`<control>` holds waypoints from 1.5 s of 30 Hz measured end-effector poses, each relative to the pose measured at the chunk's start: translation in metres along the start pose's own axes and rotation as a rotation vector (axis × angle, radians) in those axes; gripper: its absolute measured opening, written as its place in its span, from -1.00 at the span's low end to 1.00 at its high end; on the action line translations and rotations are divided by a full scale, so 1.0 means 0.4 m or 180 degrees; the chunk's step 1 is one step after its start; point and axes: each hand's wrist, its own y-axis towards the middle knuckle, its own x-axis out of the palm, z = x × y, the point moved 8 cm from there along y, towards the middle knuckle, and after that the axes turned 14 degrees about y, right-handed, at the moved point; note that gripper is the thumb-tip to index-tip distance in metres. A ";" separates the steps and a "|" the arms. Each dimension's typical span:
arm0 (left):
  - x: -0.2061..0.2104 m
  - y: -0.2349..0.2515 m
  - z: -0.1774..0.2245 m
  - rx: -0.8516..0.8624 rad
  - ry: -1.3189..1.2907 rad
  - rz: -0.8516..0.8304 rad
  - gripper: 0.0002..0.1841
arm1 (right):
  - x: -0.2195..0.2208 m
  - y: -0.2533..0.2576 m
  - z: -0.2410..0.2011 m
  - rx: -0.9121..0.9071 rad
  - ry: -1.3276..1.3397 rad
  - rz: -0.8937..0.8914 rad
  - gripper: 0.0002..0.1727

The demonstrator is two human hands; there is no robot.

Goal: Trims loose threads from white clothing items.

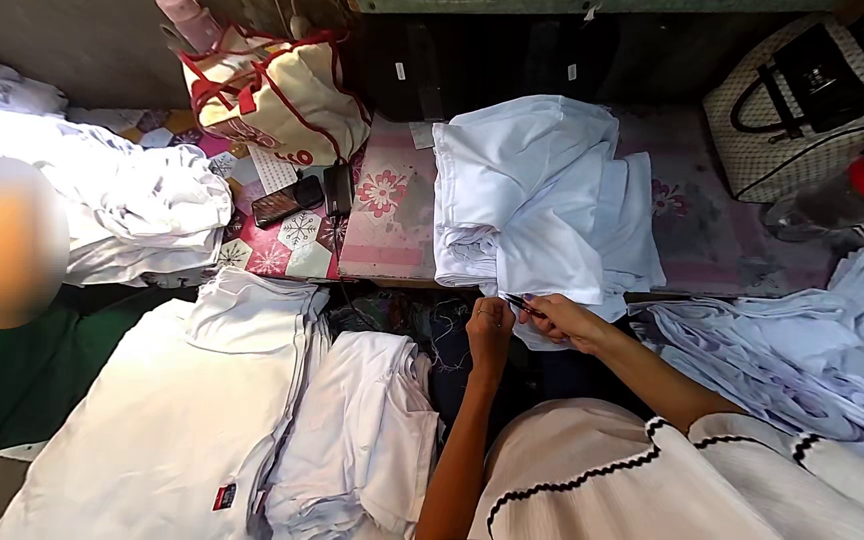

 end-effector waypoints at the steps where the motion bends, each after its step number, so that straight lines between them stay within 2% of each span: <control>1: 0.001 -0.001 -0.001 -0.0025 -0.0030 -0.0006 -0.93 | 0.002 0.003 -0.001 -0.0010 0.0013 -0.0001 -0.53; 7: -0.014 -0.007 -0.003 -0.0109 -0.0029 -0.0076 -0.93 | -0.012 0.002 0.010 -0.0083 0.0118 0.0148 -0.58; 10: -0.025 0.007 0.009 -0.0112 0.0041 -0.0101 -0.86 | -0.007 -0.017 -0.007 -0.0193 0.0081 0.0128 -0.56; 18: 0.083 0.030 -0.012 0.0126 0.0436 -0.0038 -0.90 | -0.030 0.023 -0.011 -0.0336 -0.0153 0.0393 -0.51; 21: 0.077 0.010 -0.031 -0.0005 -0.0050 -0.0173 -0.91 | -0.047 0.021 0.002 -0.0267 -0.0204 0.0393 -0.50; 24: 0.048 -0.007 -0.040 -0.0338 -0.0454 -0.0212 -0.92 | -0.037 0.004 0.021 -0.0004 -0.0133 0.0138 -0.51; 28: 0.027 -0.017 -0.025 -0.0394 -0.0547 -0.0265 -0.92 | -0.008 0.004 0.019 0.0091 -0.0034 -0.0078 -0.52; 35: 0.030 -0.034 -0.034 -0.0540 -0.0578 -0.0310 -0.91 | -0.007 0.026 0.006 -0.0092 0.0016 0.0101 -0.58; 40: 0.028 -0.045 -0.057 -0.0837 -0.0804 -0.0378 -0.89 | -0.015 0.000 0.020 0.0124 0.0135 -0.0018 -0.52; 45: 0.033 -0.047 -0.051 -0.0903 -0.0987 -0.0391 -0.89 | -0.002 0.016 0.020 0.0203 0.0264 -0.0211 -0.53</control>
